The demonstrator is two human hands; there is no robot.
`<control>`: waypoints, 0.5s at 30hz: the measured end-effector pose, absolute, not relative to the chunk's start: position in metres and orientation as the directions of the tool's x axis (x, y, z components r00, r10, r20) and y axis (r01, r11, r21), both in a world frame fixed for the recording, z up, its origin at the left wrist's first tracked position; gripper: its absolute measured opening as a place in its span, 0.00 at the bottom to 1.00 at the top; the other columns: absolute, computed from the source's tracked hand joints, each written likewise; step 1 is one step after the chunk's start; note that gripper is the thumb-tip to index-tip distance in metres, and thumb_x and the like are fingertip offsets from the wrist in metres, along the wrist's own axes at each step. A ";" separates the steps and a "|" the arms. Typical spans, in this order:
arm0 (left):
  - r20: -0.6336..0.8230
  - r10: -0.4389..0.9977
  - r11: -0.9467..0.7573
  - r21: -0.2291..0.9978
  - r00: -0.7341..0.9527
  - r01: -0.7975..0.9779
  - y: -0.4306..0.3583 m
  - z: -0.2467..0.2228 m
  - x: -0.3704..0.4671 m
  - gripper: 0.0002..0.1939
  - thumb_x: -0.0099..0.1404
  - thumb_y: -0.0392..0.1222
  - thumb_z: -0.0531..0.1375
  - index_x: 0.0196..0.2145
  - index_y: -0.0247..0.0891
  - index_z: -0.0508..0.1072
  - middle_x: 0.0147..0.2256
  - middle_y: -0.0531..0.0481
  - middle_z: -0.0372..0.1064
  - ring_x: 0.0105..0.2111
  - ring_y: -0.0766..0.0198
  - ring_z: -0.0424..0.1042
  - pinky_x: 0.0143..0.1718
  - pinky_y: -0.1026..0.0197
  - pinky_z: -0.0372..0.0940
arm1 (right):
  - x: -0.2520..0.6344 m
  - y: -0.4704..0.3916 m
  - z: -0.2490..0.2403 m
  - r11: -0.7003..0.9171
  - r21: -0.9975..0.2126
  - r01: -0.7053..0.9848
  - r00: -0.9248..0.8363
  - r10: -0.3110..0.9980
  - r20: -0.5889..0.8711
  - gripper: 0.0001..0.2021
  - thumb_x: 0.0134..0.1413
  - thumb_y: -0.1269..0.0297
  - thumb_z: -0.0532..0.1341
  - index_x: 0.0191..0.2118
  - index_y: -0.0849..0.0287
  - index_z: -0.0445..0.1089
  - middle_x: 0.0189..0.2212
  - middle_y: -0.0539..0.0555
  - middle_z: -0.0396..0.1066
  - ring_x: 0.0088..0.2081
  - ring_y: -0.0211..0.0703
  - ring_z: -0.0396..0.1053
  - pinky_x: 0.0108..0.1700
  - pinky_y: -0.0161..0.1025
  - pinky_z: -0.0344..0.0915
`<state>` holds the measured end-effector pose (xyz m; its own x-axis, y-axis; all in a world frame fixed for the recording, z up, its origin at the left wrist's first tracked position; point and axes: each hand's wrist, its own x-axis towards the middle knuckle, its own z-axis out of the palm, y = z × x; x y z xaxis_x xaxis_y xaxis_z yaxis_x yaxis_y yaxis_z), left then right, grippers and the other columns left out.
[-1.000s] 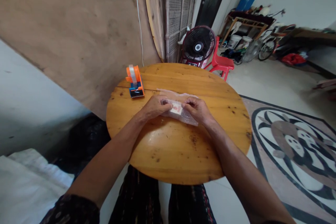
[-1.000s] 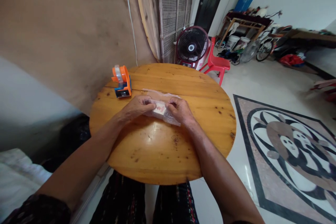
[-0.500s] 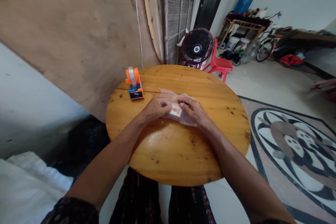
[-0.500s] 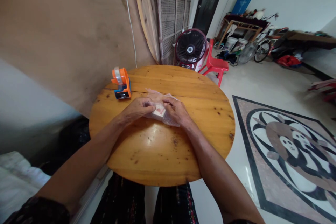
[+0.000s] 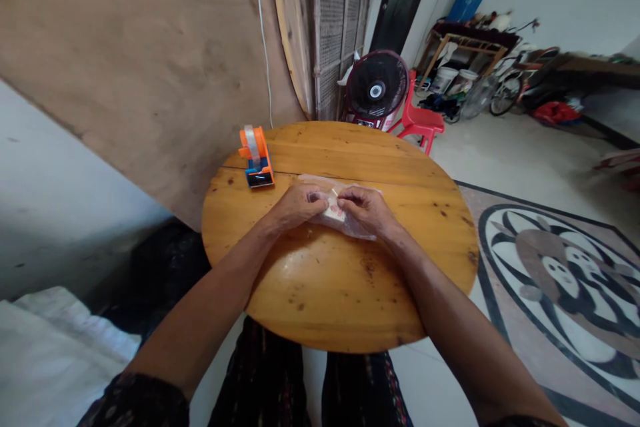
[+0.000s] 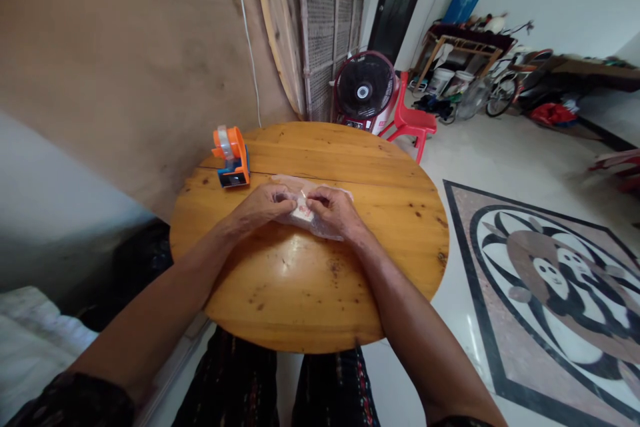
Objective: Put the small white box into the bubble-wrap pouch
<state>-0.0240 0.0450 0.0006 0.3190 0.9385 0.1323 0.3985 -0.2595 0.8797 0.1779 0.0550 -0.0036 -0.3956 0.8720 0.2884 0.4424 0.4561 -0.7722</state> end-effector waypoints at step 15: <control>0.092 0.963 -0.177 0.925 0.255 0.336 0.045 0.002 -0.022 0.09 0.53 0.44 0.58 0.27 0.36 0.66 0.23 0.56 0.62 0.24 0.69 0.59 0.25 0.66 0.54 | 0.175 0.058 -0.012 0.482 -0.741 0.468 -0.343 0.871 0.350 0.07 0.53 0.62 0.58 0.34 0.58 0.70 0.29 0.51 0.71 0.31 0.39 0.67 0.37 0.36 0.62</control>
<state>-0.0215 0.0447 0.0015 0.2553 0.9625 0.0918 0.3365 -0.1774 0.9248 0.1749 0.0585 -0.0115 -0.3434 0.8714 0.3503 0.4679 0.4822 -0.7406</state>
